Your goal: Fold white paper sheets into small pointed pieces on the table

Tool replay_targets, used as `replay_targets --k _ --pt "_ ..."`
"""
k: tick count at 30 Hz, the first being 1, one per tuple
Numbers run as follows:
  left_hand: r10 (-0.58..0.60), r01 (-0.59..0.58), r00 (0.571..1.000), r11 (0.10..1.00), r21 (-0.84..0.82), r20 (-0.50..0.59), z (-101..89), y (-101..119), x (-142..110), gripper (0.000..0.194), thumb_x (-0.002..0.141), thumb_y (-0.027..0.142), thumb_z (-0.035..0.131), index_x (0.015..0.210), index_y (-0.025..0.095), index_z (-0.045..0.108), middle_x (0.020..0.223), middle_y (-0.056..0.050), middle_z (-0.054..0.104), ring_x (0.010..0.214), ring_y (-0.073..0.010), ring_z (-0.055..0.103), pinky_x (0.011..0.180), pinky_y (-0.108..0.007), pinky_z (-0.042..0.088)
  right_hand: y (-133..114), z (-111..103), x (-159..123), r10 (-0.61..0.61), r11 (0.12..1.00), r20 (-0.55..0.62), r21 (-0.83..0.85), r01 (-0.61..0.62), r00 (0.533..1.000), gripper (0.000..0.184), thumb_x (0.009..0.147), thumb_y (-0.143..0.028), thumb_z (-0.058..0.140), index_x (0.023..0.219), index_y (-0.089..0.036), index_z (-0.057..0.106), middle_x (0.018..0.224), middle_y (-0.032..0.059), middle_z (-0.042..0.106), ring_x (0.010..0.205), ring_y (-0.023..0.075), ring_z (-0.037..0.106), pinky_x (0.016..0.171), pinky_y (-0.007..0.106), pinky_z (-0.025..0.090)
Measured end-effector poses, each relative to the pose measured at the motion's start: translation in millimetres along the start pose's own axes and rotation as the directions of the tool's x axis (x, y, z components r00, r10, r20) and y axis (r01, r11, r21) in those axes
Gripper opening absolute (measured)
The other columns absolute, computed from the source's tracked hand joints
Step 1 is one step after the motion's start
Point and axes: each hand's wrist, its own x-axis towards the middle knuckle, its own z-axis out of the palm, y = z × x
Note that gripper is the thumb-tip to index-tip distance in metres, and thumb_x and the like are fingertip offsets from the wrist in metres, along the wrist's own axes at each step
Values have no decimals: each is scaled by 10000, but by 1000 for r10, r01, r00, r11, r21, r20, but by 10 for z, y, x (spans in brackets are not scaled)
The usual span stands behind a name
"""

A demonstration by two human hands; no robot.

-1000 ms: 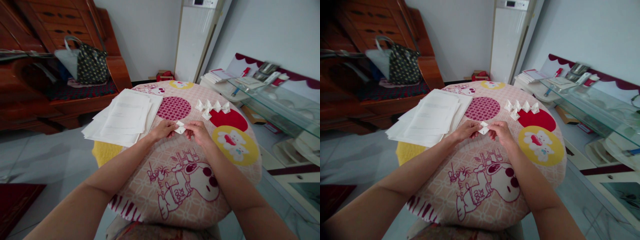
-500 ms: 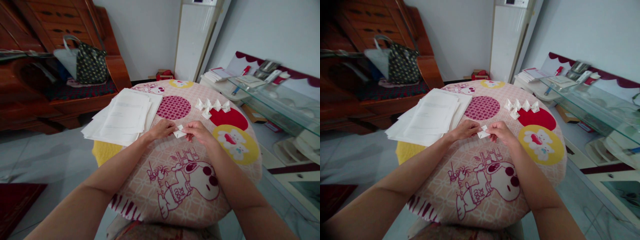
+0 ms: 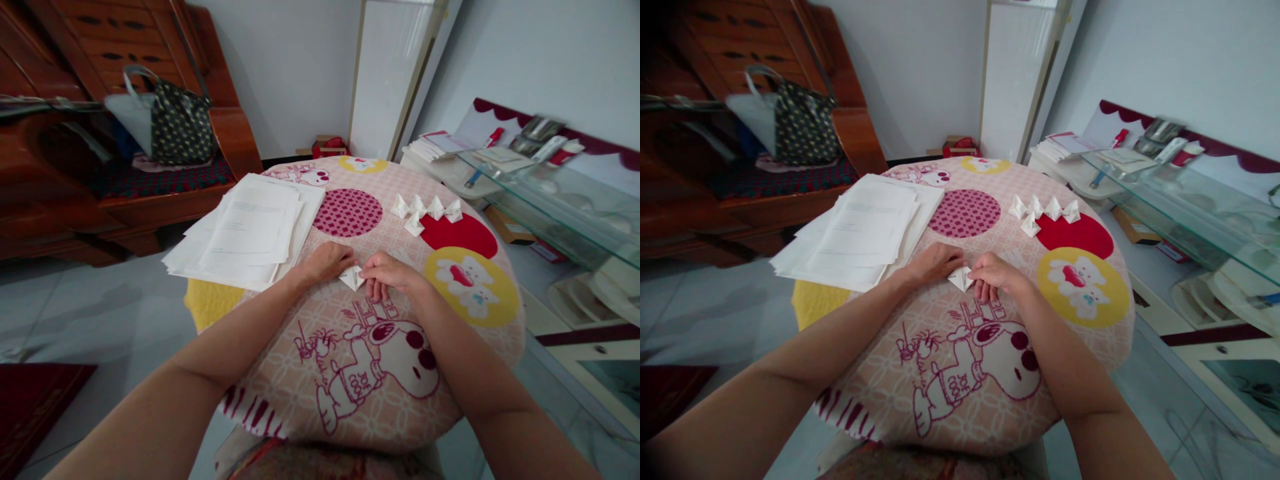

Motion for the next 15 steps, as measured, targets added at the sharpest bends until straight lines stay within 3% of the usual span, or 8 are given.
replay_targets --k 4,6,8,11,15 --pt "35 -33 999 998 59 -19 39 21 -2 136 902 252 627 801 165 657 726 -33 636 663 -159 527 636 -268 343 -8 22 -3 -69 973 -184 -228 25 981 301 781 -297 760 572 -201 565 407 -7 594 293 95 487 277 186 278" --pt "93 -92 995 996 23 -48 43 40 -17 47 858 182 648 893 157 666 822 -43 666 725 -160 563 668 -257 375 -20 29 -6 -172 941 -281 -329 73 944 256 732 -218 784 579 -205 578 397 -32 558 318 95 473 322 204 295" --pt "135 -136 990 991 -17 -52 38 57 -34 76 828 123 641 893 154 665 835 -37 671 735 -151 570 685 -249 391 -28 31 0 -324 896 -330 -408 176 887 217 658 -132 803 607 -204 605 452 -39 578 405 102 509 397 214 335" --pt "151 -151 989 986 -76 -4 11 60 -51 98 802 80 622 803 163 675 749 -10 661 686 -132 560 678 -241 392 -28 17 10 -464 826 -291 -484 290 836 186 623 -62 773 649 -194 645 570 -31 632 547 116 560 509 227 365" --pt "154 -148 986 983 -105 57 -58 28 -63 189 728 40 612 747 189 726 667 15 657 630 -118 545 658 -240 378 -28 -27 -20 -447 800 -146 -508 321 883 122 675 -69 722 717 -182 707 540 -54 567 526 106 504 530 242 327"
